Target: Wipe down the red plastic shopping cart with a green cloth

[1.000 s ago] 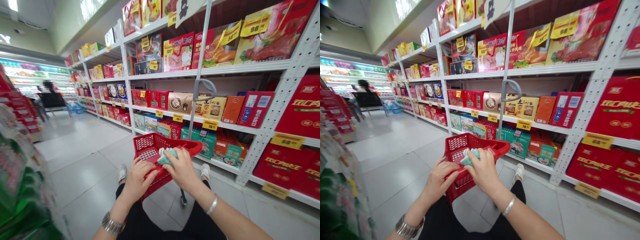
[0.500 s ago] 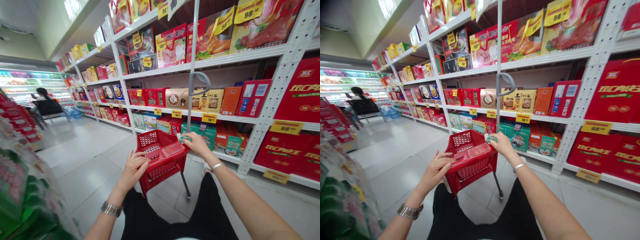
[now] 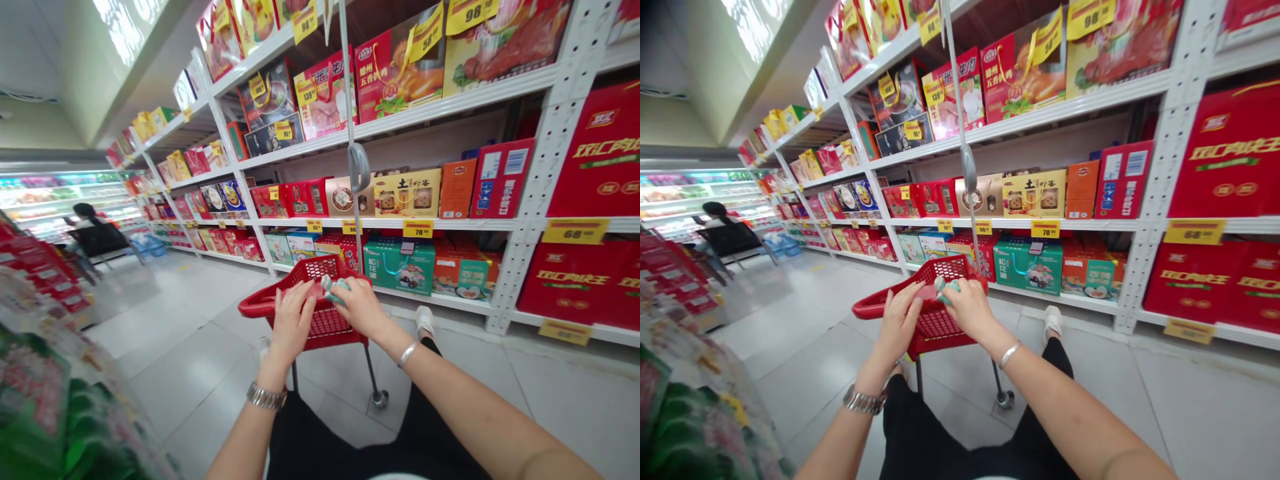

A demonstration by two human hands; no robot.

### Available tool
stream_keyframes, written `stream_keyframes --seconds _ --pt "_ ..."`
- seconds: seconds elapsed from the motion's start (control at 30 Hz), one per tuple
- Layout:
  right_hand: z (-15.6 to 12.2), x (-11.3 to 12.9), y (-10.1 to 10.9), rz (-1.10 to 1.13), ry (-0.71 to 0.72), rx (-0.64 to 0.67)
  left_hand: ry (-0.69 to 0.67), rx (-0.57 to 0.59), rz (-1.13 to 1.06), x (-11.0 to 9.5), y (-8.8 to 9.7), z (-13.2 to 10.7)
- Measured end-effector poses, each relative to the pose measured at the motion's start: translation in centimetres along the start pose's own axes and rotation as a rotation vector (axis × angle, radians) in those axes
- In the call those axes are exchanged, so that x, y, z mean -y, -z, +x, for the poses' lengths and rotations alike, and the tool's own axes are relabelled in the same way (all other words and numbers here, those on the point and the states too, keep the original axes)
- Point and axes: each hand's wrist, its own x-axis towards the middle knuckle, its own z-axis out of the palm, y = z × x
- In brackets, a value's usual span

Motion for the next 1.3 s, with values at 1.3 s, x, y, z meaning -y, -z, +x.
stream_keyframes --seconds 1.3 --pt "3.3 -4.1 -13.0 0.579 0.014 -0.002 0.329 0.331 0.107 11.3 3.4 6.8"
